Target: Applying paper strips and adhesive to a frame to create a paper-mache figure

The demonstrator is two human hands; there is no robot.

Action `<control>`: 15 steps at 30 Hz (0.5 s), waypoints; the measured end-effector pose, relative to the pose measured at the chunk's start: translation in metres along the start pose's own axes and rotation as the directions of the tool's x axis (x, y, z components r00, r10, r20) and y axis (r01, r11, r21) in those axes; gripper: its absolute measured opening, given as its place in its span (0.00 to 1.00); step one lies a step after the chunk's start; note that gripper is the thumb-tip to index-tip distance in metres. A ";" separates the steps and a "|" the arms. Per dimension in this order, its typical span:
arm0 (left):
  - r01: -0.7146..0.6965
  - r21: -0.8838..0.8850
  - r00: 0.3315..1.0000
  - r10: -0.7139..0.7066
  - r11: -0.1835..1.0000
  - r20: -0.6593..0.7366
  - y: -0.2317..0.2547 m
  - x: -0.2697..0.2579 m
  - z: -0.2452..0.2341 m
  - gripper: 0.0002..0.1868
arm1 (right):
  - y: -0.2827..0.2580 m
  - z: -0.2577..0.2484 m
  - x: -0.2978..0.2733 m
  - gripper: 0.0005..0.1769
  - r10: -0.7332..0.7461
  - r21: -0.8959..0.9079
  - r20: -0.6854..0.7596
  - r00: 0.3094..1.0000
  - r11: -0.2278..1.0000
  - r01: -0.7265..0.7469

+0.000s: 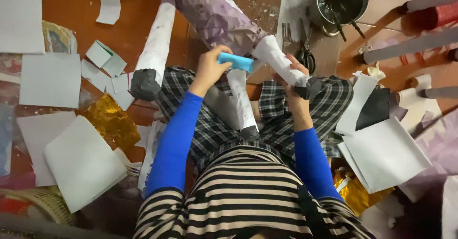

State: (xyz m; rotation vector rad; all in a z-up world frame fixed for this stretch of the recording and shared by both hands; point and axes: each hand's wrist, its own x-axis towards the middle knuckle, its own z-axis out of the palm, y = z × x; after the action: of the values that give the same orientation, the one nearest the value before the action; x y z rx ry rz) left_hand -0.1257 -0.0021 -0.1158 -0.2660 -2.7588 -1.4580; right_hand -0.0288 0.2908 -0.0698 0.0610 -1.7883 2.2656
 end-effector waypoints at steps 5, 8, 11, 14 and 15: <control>0.020 0.171 0.995 -0.036 0.985 0.095 0.009 0.017 0.037 0.28 | 0.063 -0.054 0.008 0.43 0.054 0.149 0.114 0.992 0.986 -0.071; -0.074 0.247 0.993 0.048 0.966 0.110 0.015 0.014 0.046 0.26 | 0.051 -0.049 0.009 0.44 0.066 0.175 0.129 0.989 0.981 -0.089; -0.327 0.355 0.945 0.307 0.876 0.112 0.011 0.011 0.061 0.18 | 0.026 -0.039 0.010 0.39 0.046 0.126 0.142 0.989 0.990 -0.064; -0.527 0.419 0.844 0.513 0.739 0.157 0.006 0.009 0.077 0.11 | 0.012 -0.033 0.008 0.36 0.040 0.102 0.142 0.989 0.993 -0.055; -0.591 0.418 0.799 0.571 0.690 0.188 0.005 0.008 0.082 0.10 | 0.007 -0.030 0.008 0.38 0.049 0.113 0.132 0.990 0.992 -0.064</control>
State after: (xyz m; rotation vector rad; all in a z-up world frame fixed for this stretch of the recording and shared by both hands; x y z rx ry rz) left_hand -0.1275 0.0691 -0.1571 -1.0479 -2.5593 -0.6241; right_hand -0.0339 0.3200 -0.0821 0.1846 -1.7367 2.4566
